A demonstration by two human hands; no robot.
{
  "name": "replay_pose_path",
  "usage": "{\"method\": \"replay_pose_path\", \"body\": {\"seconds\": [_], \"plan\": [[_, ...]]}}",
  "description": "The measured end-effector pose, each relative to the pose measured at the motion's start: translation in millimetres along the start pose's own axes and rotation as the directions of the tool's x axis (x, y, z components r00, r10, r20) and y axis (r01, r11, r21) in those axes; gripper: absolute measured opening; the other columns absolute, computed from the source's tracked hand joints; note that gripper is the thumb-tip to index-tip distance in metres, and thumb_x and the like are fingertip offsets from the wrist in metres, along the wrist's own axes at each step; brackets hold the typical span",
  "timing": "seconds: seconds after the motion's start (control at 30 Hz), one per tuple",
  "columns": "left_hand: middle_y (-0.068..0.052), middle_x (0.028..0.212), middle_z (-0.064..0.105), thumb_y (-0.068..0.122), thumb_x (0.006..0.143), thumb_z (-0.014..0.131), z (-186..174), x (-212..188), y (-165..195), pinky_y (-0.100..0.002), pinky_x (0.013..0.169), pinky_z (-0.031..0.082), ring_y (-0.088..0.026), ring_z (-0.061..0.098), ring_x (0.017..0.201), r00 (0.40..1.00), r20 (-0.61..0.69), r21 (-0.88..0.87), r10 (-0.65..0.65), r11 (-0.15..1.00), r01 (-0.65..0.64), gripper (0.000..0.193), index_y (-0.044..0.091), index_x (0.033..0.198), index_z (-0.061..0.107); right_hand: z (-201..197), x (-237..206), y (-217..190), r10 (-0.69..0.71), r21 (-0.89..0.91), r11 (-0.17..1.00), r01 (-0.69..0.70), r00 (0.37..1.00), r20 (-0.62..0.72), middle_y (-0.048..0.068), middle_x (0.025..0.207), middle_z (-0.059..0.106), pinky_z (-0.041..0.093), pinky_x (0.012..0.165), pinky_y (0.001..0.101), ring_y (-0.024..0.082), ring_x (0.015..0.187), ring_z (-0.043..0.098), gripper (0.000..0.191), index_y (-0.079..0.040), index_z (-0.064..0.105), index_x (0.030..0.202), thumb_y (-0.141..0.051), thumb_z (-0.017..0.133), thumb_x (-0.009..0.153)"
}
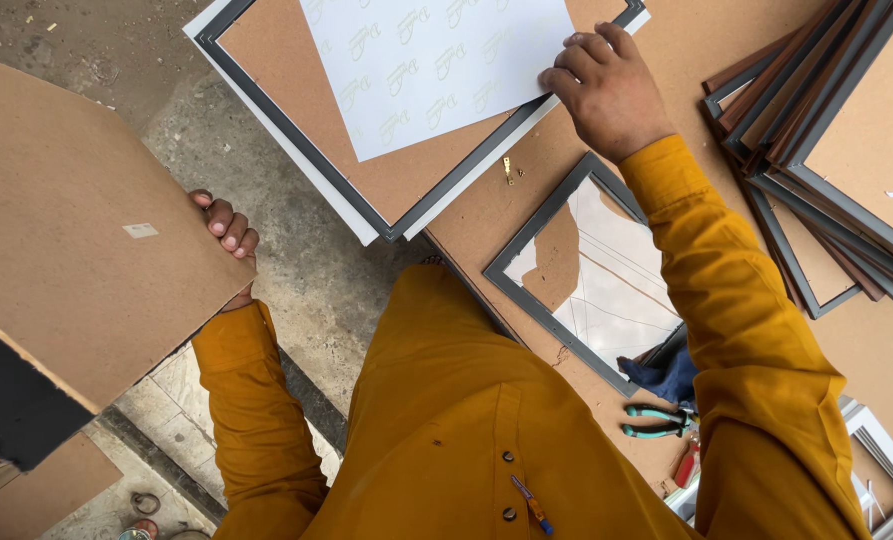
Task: The person assembles a picture frame by cutting a black backing board, inserting a glass pane into a frame, cleaning the glass, and placing a white paper insert. They then attach the backing board to the frame and use a pneumatic nail gun to secure it.
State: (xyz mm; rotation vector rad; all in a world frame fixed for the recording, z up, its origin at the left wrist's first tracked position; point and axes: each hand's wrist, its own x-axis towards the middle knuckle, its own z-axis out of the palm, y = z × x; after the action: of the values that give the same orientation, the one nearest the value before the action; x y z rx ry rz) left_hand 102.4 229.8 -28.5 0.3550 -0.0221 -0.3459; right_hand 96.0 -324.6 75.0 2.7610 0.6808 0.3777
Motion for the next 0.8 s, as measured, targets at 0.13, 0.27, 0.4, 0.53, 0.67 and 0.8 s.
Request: {"method": "replay_pose_path", "body": {"seconds": [0.13, 0.27, 0.4, 0.53, 0.67, 0.8], "plan": [[-0.011, 0.09, 0.061, 0.038, 0.115, 0.051, -2.5, -5.1, -6.5, -0.03, 0.064, 0.052, -0.02, 0.061, 0.074, 0.999, 0.034, 0.003, 0.011, 1.0, -0.012, 0.04, 0.0, 0.125, 0.058, -9.7, 14.0, 13.8, -0.037, -0.076, 0.997, 0.028, 0.992, -0.121, 0.002, 0.116, 0.07, 0.04, 0.121, 0.0404, 0.021, 0.128, 0.061, 0.01, -0.017, 0.071, 0.11, -0.012, 0.064, 0.106], [-0.011, 0.094, 0.062, 0.037, 0.115, 0.052, -11.2, -7.5, -8.6, -0.031, 0.067, 0.053, -0.021, 0.063, 0.077, 0.998, 0.069, 0.001, 0.001, 1.0, -0.001, 0.039, 0.001, 0.129, 0.056, -22.5, 11.9, 36.6, 0.137, 0.129, 0.987, -0.096, 0.923, -0.358, 0.01, 0.107, 0.067, 0.049, 0.094, 0.0397, 0.026, 0.106, 0.062, 0.015, -0.007, 0.069, 0.113, 0.0, 0.059, 0.104], [-0.014, 0.097, 0.066, 0.032, 0.111, 0.052, -13.7, 8.5, 1.0, -0.037, 0.072, 0.056, -0.025, 0.068, 0.085, 0.955, 0.275, -0.02, -0.108, 0.993, 0.118, 0.038, 0.002, 0.134, 0.056, -50.7, -3.2, 65.3, 0.566, 0.628, 0.733, -0.262, 0.747, -0.35, 0.007, 0.091, 0.061, 0.048, 0.066, 0.0311, 0.017, 0.077, 0.059, 0.006, 0.001, 0.064, 0.107, 0.001, 0.06, 0.111], [-0.015, 0.103, 0.068, 0.026, 0.107, 0.054, 11.3, 38.9, 4.8, -0.04, 0.079, 0.058, -0.029, 0.07, 0.094, 0.909, 0.35, 0.075, -0.228, 0.974, 0.216, 0.038, 0.003, 0.137, 0.058, -96.2, -40.1, 72.4, 0.781, 0.949, 0.201, -0.241, 0.624, -0.007, 0.0, 0.09, 0.063, 0.046, 0.065, 0.0233, 0.007, 0.069, 0.055, 0.015, 0.0, 0.068, 0.111, -0.002, 0.056, 0.118], [-0.015, 0.113, 0.072, 0.027, 0.119, 0.065, 58.3, 71.7, -33.7, -0.033, 0.091, 0.059, -0.021, 0.068, 0.098, 0.902, -0.263, 0.695, 0.342, 0.716, -0.069, 0.037, -0.01, 0.122, 0.068, -135.2, -81.8, 58.1, 0.808, 0.978, 0.098, -0.185, 0.589, 0.031, 0.0, 0.1, 0.068, 0.049, 0.083, 0.0197, 0.005, 0.087, 0.059, 0.021, 0.001, 0.069, 0.115, 0.003, 0.049, 0.108], [-0.01, 0.107, 0.077, 0.028, 0.102, 0.07, 89.9, 121.1, -74.4, -0.028, 0.084, 0.062, -0.016, 0.074, 0.091, 0.894, -0.24, 0.852, 0.378, 0.524, 0.007, 0.03, -0.001, 0.109, 0.073, -172.1, -133.3, 43.7, 0.844, 0.977, 0.082, -0.196, 0.535, 0.036, 0.003, 0.103, 0.069, 0.048, 0.087, 0.0205, 0.007, 0.092, 0.06, 0.025, 0.004, 0.071, 0.117, 0.004, 0.048, 0.107]]}}
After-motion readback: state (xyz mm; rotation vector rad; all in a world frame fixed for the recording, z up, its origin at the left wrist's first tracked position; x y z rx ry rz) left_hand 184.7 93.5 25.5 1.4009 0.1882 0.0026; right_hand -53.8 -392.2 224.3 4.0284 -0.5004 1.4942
